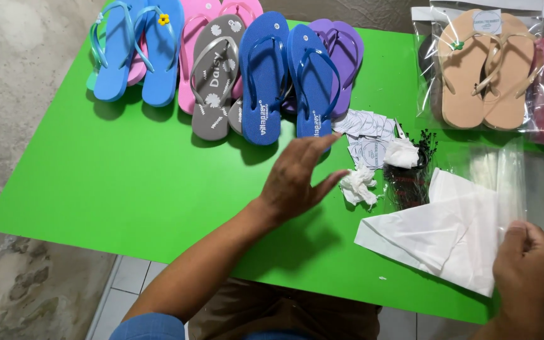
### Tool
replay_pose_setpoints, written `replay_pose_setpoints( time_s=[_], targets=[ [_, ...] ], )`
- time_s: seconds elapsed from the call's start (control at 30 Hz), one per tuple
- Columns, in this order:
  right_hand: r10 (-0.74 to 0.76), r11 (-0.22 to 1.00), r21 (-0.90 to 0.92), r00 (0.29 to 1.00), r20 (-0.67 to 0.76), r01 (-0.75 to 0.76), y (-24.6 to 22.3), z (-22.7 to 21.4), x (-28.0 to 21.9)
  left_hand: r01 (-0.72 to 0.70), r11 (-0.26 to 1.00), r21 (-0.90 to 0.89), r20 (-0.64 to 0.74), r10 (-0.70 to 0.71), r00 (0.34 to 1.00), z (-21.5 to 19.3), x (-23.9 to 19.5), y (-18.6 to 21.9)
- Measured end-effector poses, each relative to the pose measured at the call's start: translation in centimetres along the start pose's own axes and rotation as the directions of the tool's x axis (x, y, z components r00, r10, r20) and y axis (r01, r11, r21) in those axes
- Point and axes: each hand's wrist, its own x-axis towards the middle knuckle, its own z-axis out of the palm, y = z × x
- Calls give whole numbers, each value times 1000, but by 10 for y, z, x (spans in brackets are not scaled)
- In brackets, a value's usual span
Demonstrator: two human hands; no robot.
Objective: A person cleans a pair of blue flip-flops with a white cloth and then packages them into a clear plastic bag at a workstation.
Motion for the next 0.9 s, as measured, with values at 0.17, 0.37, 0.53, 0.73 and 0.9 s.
replay_pose_setpoints(
  time_s=[0.17, 0.37, 0.53, 0.73, 0.9],
  targets=[
    [142, 948, 280, 989, 45, -149, 6, 1, 7, -3, 994, -113, 81, 12, 997, 18, -21, 23],
    [279, 783, 517, 938, 205, -346, 14, 6, 17, -4, 983, -184, 188, 39, 981, 23, -30, 17],
    [273, 778, 556, 955, 117, -291, 60, 30, 20, 69, 973, -221, 160, -34, 986, 18, -28, 13],
    [-44, 954, 291, 995, -93, 69, 22, -3, 5, 74, 918, -389, 61, -55, 997, 10, -20, 15],
    [106, 840, 542, 987, -117, -26, -70, -9, 2, 618, 413, -669, 520, -334, 786, 1, -8, 26]
  ],
)
